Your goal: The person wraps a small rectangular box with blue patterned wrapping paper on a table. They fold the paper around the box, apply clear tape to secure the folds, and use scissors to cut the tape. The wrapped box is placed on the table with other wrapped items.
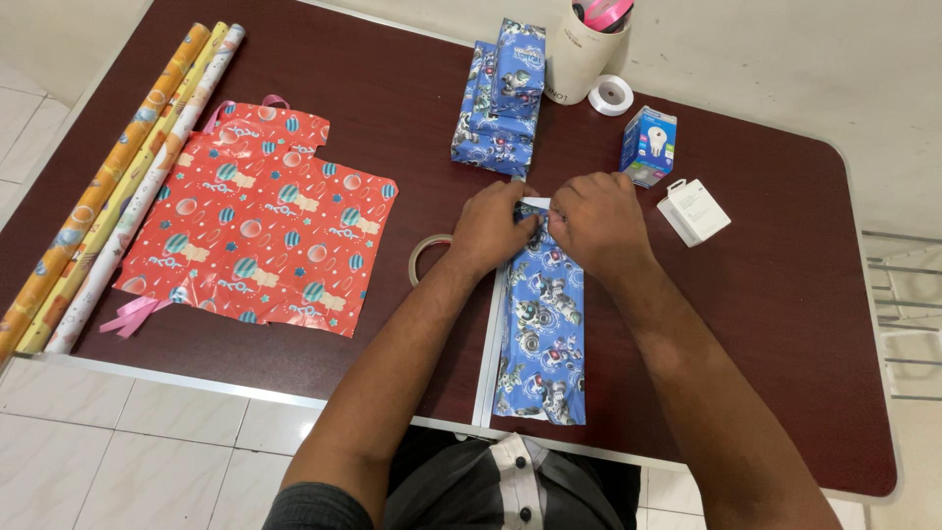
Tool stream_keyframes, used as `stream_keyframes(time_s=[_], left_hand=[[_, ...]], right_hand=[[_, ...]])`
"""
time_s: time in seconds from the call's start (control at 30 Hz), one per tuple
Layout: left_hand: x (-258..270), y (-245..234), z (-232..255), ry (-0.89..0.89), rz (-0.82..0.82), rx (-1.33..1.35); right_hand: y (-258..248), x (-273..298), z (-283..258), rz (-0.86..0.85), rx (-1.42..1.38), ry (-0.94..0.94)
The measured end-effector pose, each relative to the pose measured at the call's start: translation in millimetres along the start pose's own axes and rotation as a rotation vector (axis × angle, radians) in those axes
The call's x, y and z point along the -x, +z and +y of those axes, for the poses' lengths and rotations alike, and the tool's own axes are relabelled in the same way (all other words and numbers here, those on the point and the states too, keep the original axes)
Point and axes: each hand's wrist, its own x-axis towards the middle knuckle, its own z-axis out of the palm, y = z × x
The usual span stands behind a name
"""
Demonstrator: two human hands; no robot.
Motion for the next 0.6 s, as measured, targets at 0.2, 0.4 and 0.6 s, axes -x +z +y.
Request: stream_keyframes(time_s=[0.2, 0.4, 0.6], left_hand=[[-3, 6, -5, 0.076, 0.044, -0.088], [-1, 4, -5, 0.066, 0.026, -0.074], [0, 1, 0, 0.066, 0.021, -0.089]], right_hand=[[-4, -1, 4, -0.02, -0.083, 0.038], [-14, 0, 9, -0.05, -0.112, 0.054], [-16, 2, 8, -0.071, -0.138, 0.077]])
